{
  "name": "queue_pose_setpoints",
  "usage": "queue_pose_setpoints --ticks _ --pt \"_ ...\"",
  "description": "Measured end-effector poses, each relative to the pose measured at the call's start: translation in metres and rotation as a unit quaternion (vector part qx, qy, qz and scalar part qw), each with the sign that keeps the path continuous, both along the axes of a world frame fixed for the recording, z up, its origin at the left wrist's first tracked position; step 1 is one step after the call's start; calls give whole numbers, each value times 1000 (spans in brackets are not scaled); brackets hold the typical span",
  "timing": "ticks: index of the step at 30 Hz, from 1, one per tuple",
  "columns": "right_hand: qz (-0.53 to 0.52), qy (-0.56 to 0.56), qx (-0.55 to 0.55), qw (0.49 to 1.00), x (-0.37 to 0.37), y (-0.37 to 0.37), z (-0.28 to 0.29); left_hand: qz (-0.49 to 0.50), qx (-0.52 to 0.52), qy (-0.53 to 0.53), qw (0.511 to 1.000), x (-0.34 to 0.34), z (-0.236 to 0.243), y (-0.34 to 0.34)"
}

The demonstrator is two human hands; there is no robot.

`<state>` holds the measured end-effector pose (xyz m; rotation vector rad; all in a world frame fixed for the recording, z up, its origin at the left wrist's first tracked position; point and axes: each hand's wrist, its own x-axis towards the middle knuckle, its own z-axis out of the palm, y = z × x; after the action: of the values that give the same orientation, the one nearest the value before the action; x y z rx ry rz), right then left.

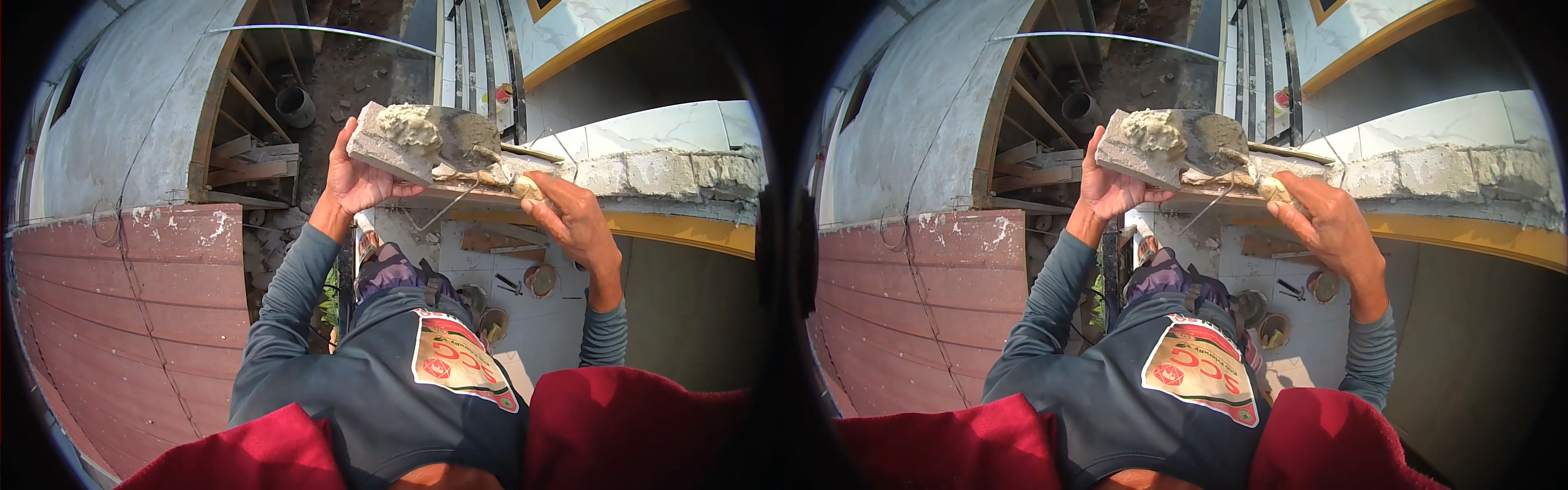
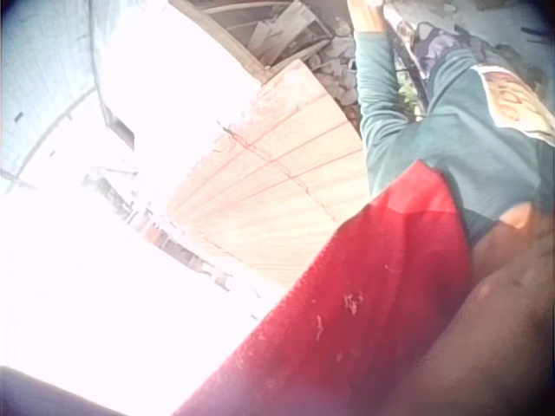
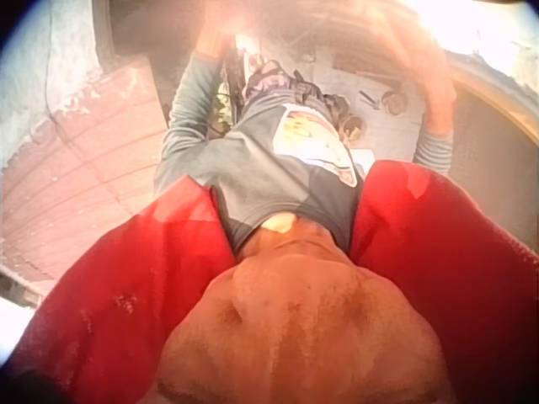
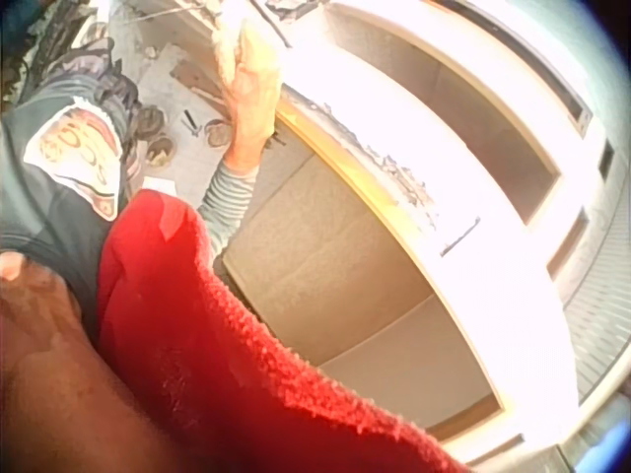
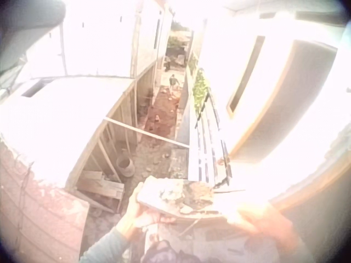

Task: The person applies mortar to the side and top of a brick using a trowel, then places a small wooden board against the mortar and continues spreading mortar along the top edge.

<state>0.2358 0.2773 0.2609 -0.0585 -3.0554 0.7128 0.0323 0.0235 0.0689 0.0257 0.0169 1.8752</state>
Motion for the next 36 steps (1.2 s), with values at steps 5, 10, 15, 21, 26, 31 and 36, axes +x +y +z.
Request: queue_pose_setpoints --ticks 5,10,15,21,26,31,36 --pt "-4 -32 -74 997 -14 1 -13 35 -42 40 998 -15 -3 -15" --pt "-32 -79 -148 985 -23 3 -26 86 -117 83 986 -30 2 -29" --pt "-71 -151 -161 973 -27 2 -21 111 -177 127 970 -36 -10 -42" --pt "-20 -67 -122 990 -25 -6 -23 59 -87 69 992 -36 -24 -40" --pt "20 -5 -48 999 -27 -14 -32 50 -79 72 993 -40 -18 -32" --pt "31 52 -18 998 -32 -23 -44 21 -35 49 998 -46 -27 -33" --pt "29 57 58 996 -34 -30 -43 20 -21 36 999 -50 -39 -27"
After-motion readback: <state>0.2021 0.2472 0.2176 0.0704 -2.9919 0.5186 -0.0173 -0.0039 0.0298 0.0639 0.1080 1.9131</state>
